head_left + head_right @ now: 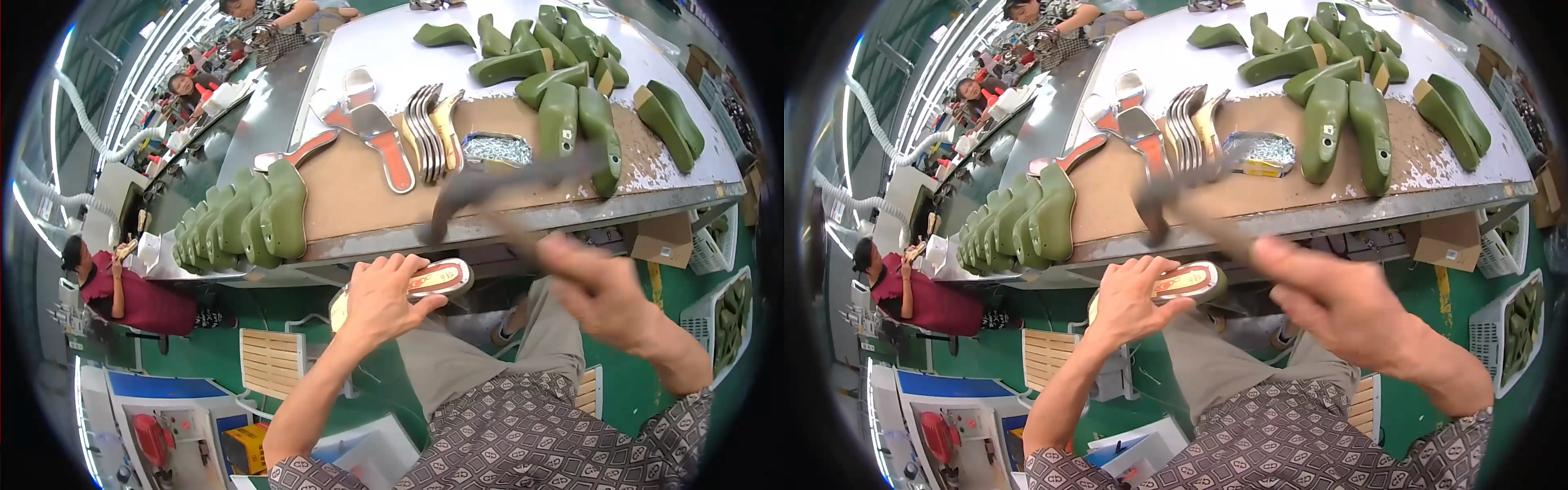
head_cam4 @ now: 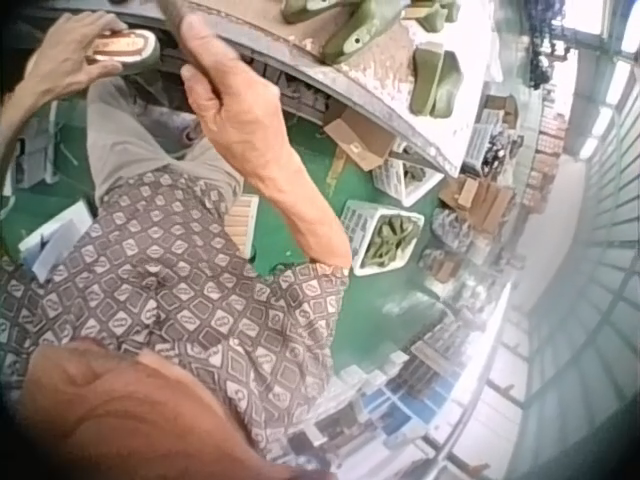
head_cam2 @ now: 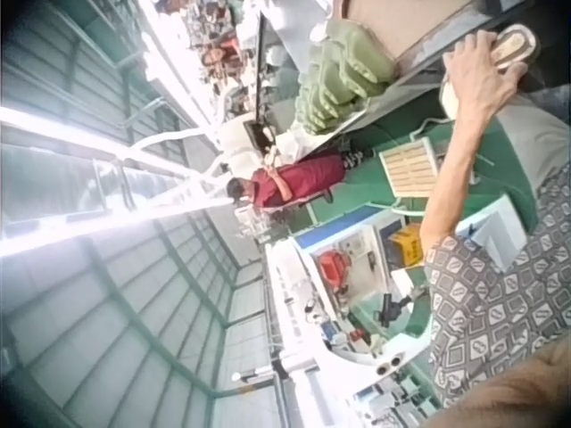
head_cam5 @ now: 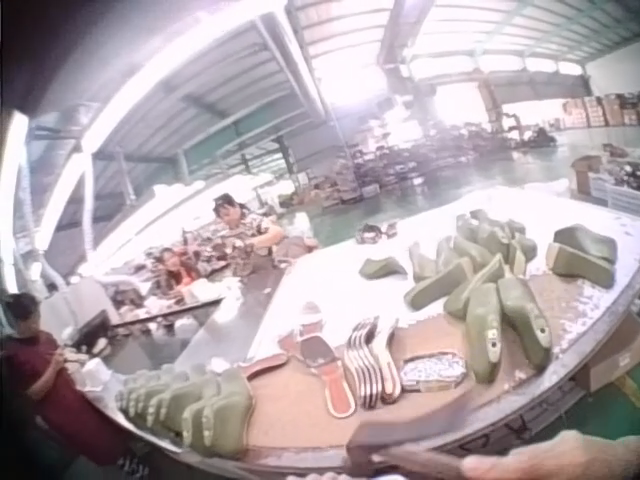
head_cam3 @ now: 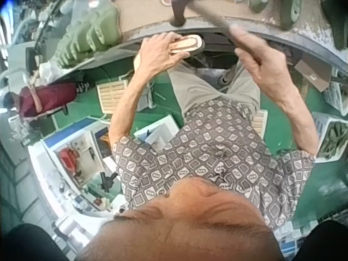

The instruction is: Using a hammer to secure soles to green plastic shoe lasts in a factory environment.

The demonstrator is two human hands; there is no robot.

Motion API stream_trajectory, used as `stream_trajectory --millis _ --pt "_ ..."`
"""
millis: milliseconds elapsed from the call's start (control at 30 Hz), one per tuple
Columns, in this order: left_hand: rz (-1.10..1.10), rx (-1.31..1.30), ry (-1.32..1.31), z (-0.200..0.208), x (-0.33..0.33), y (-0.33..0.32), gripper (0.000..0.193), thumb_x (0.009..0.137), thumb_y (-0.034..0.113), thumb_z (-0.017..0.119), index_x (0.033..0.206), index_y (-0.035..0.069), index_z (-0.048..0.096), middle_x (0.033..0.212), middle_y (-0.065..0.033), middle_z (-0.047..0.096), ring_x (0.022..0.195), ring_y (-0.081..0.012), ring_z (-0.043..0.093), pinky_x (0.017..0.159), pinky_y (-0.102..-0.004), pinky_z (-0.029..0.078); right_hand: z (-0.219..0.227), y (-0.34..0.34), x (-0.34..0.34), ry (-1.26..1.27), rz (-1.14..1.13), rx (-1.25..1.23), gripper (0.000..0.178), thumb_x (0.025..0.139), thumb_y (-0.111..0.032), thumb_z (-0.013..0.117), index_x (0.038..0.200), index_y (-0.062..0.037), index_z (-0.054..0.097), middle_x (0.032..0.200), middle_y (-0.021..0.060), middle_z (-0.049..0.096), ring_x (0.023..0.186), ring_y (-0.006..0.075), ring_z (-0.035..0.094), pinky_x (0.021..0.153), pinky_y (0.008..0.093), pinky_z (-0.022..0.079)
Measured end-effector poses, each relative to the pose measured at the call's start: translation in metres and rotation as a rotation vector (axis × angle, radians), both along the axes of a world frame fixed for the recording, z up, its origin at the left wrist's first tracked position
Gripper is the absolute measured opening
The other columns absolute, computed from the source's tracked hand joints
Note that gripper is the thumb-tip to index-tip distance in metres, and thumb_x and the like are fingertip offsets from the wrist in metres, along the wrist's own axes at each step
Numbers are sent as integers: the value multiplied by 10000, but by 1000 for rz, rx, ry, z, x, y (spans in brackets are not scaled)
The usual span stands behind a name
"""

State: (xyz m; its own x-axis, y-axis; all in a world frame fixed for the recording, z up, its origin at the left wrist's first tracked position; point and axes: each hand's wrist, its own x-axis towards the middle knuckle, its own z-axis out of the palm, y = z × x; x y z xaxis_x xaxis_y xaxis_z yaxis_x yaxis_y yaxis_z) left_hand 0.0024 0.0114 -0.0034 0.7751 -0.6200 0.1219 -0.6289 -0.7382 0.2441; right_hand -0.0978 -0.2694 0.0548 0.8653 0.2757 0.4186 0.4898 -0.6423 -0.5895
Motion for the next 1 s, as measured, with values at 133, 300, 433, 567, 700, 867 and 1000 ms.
stream_trajectory --millis 133,300,433,567,700,867,1000 --pt "35 13 1 -6 0 2 517 736 514 729 1077 141 618 931 -45 634 889 -240 595 791 -399 385 18 5 15 543 38 -166 459 885 -55 631 1331 -107 536 1112 211 655 1033 303 657 922 358 529" --pt "59 45 6 -2 -5 4 513 755 528 706 1080 141 616 954 -53 644 926 -249 603 798 -404 398 10 -16 -2 -223 -49 279 585 878 29 617 1409 32 370 1297 182 568 1083 236 631 912 318 499" --pt "24 29 13 -3 -1 -2 516 752 529 709 1073 136 616 959 -64 649 919 -246 606 795 -406 403 -24 -6 -2 107 104 -264 561 871 -49 673 1383 -25 445 997 123 663 802 142 658 690 323 528" --pt "54 62 29 -6 1 3 522 739 530 718 1059 130 615 933 -80 654 900 -250 610 791 -408 404 -11 0 13 179 55 -190 544 859 -45 681 1366 -66 484 920 144 683 814 179 684 726 310 542" --pt "55 17 9 -4 -5 2 520 735 519 724 1059 127 614 926 -81 654 897 -248 609 784 -406 402 -6 5 -2 -279 -77 229 536 848 -32 678 1354 -80 507 985 205 677 913 272 699 820 306 550" --pt "23 24 -6 -5 3 1 509 738 508 725 1061 130 612 925 -80 653 886 -251 606 780 -404 398 -33 8 -2 326 10 19 493 884 -52 647 1354 -92 504 1027 202 674 841 256 699 734 344 560" --pt "80 12 17 -1 -7 2 515 728 479 743 1068 113 618 945 -75 660 918 -251 608 814 -396 397 -41 8 -20 231 -107 418 501 895 6 627 1362 -30 449 1309 199 572 1081 226 648 893 298 512"
